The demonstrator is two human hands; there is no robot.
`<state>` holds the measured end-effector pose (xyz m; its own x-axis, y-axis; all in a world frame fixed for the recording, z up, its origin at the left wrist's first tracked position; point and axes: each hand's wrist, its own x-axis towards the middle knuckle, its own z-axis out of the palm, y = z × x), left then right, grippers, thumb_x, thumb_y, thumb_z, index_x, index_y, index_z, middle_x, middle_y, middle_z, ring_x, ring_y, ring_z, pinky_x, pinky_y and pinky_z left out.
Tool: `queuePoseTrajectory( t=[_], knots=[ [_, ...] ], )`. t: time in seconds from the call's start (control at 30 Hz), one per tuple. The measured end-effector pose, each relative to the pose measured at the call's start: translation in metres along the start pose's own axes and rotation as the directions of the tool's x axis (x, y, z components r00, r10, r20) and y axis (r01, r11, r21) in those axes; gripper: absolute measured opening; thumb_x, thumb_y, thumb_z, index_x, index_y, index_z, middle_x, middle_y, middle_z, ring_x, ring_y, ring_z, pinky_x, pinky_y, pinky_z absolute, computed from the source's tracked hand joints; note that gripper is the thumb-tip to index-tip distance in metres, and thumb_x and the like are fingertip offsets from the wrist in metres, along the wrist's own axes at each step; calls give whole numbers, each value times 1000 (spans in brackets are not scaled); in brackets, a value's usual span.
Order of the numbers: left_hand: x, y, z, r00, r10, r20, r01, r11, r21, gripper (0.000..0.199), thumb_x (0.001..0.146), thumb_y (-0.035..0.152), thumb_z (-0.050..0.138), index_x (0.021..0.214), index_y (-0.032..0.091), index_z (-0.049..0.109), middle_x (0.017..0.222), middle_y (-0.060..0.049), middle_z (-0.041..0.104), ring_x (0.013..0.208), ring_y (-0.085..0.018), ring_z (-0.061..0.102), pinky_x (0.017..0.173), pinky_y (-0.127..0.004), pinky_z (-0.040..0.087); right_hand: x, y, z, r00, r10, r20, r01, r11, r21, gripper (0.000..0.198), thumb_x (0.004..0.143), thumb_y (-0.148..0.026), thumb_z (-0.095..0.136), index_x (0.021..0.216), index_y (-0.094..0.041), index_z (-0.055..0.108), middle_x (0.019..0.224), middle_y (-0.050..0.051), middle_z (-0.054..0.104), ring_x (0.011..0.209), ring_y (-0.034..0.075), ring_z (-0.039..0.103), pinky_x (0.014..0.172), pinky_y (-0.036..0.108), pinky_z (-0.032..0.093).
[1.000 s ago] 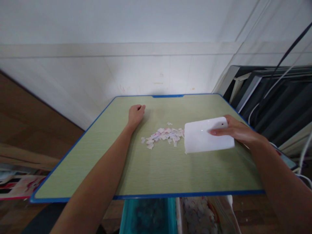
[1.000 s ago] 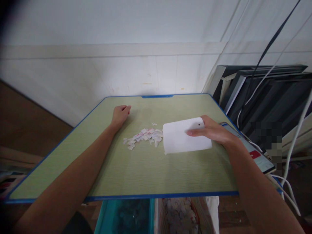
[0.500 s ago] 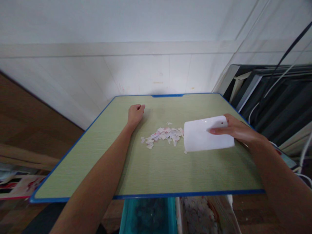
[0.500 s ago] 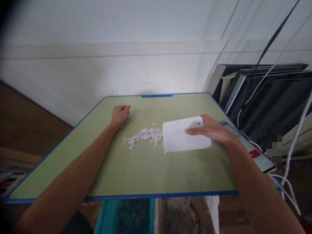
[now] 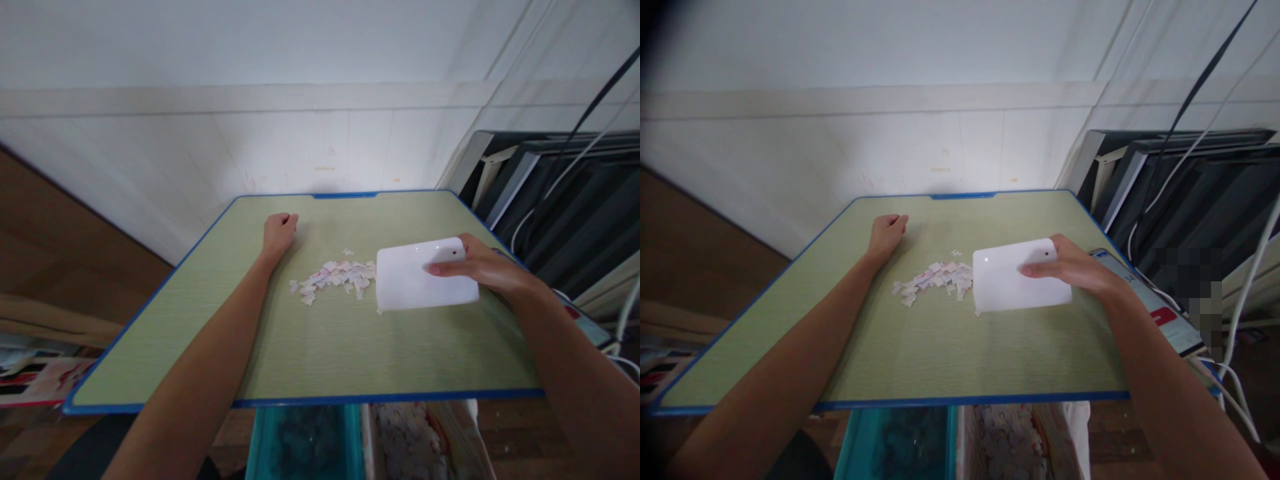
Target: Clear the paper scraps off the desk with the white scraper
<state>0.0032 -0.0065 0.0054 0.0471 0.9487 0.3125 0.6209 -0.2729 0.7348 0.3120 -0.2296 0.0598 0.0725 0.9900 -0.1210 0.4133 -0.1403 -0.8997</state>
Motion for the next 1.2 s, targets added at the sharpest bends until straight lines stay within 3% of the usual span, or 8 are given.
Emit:
queuePoseTrajectory(
  t=[0.23, 0.53, 0.73, 0.9, 1.2],
  knots=[
    [0, -2, 0, 1000, 3, 1, -3, 1000, -12, 37, 83, 27, 52, 48, 20, 44, 47, 4, 37, 53, -11, 35, 59, -29, 23, 0, -3, 1, 995, -2, -102, 0, 1000, -20, 33, 56, -51, 88, 59, -23, 73, 64, 7, 72, 54, 21, 61, 45, 33, 46],
    [-1, 0, -1, 1000, -3, 7, 3, 1000, -2, 37, 83, 26, 52, 47, 19, 44, 46, 4, 36, 52, -10, 35, 59, -29, 23, -5, -5, -1, 997, 4, -75, -7, 999, -41, 29, 63, -44, 86, 64, -20, 71, 66, 5, 70, 58, 18, 59, 50, 29, 45],
    [-2, 1, 0, 1000, -10, 2, 10, 1000, -10, 38, 83, 26, 52, 47, 19, 44, 45, 5, 36, 51, -10, 34, 59, -29, 23, -7, -2, -3, 987, 13, -163, -8, 999, 33, 34, 66, -43, 84, 78, -14, 72, 79, 8, 76, 66, 19, 64, 61, 30, 50],
    [-1, 1, 0, 1000, -13, 5, 13, 1000, -8, 37, 83, 25, 52, 47, 20, 44, 45, 4, 37, 52, -10, 35, 59, -29, 23, -7, -4, -3, 995, 59, -82, -58, 998, 18, 35, 60, -39, 89, 75, -11, 74, 71, 7, 73, 62, 18, 61, 55, 28, 47],
    [1, -2, 1, 1000, 1, 2, -1, 1000, -4, 36, 83, 26, 52, 49, 20, 44, 46, 5, 36, 52, -10, 34, 59, -30, 23, -7, -5, -1, 996, 76, -40, -75, 997, 11, 34, 62, -41, 87, 74, -12, 73, 69, 6, 72, 62, 18, 61, 56, 28, 45]
  ],
)
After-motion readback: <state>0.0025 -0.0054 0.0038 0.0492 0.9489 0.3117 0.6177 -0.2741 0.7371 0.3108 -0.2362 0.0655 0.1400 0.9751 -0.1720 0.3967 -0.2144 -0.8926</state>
